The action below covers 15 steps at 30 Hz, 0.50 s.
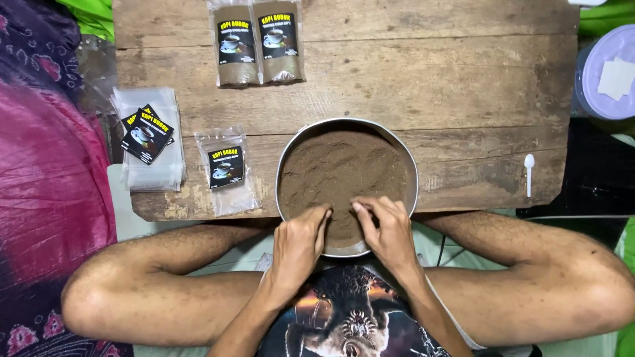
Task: Manually removing small white impurities from a bowl of ground coffee by hand.
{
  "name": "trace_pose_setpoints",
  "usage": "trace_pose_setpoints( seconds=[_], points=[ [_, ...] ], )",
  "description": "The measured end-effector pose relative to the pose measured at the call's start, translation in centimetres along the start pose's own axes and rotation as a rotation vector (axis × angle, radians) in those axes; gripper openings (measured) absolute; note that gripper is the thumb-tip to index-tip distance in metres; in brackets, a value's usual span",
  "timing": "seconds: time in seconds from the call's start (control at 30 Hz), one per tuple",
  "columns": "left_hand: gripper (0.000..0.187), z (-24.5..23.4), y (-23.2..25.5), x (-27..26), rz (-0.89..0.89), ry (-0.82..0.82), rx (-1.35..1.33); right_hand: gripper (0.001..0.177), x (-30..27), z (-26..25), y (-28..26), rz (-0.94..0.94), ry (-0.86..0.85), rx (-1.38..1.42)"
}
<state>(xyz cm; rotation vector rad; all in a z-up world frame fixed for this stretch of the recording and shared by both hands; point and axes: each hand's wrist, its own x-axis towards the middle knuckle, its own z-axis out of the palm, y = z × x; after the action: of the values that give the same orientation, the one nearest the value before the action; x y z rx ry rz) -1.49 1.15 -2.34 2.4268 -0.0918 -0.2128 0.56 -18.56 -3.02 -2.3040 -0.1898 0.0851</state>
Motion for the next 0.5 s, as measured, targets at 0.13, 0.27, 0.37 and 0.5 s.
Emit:
trace_pose_setpoints(
  seconds=[0.13,0.27,0.37,0.5],
  points=[
    [0.019,-3.6,1.3,0.6,-0.02,0.121,-0.11,0.011,-0.3,-1.1,1.4,-0.011,0.075,-0.015],
    [0.019,-6.2,1.7,1.2,0.02,0.222,-0.044,0.01,0.4,-2.5,-0.1,-0.13,0.006,-0.053],
    [0.017,-3.8,-0.6,-0.3,-0.019,0.074,0.104,0.01,-1.4,-2.8,2.6,-0.123,-0.035,-0.11],
    [0.016,0.7,-3.0,-2.2,-0.061,-0.2,0.175,0.015,-3.9,-3.1,5.9,0.025,-0.056,-0.258]
  ],
)
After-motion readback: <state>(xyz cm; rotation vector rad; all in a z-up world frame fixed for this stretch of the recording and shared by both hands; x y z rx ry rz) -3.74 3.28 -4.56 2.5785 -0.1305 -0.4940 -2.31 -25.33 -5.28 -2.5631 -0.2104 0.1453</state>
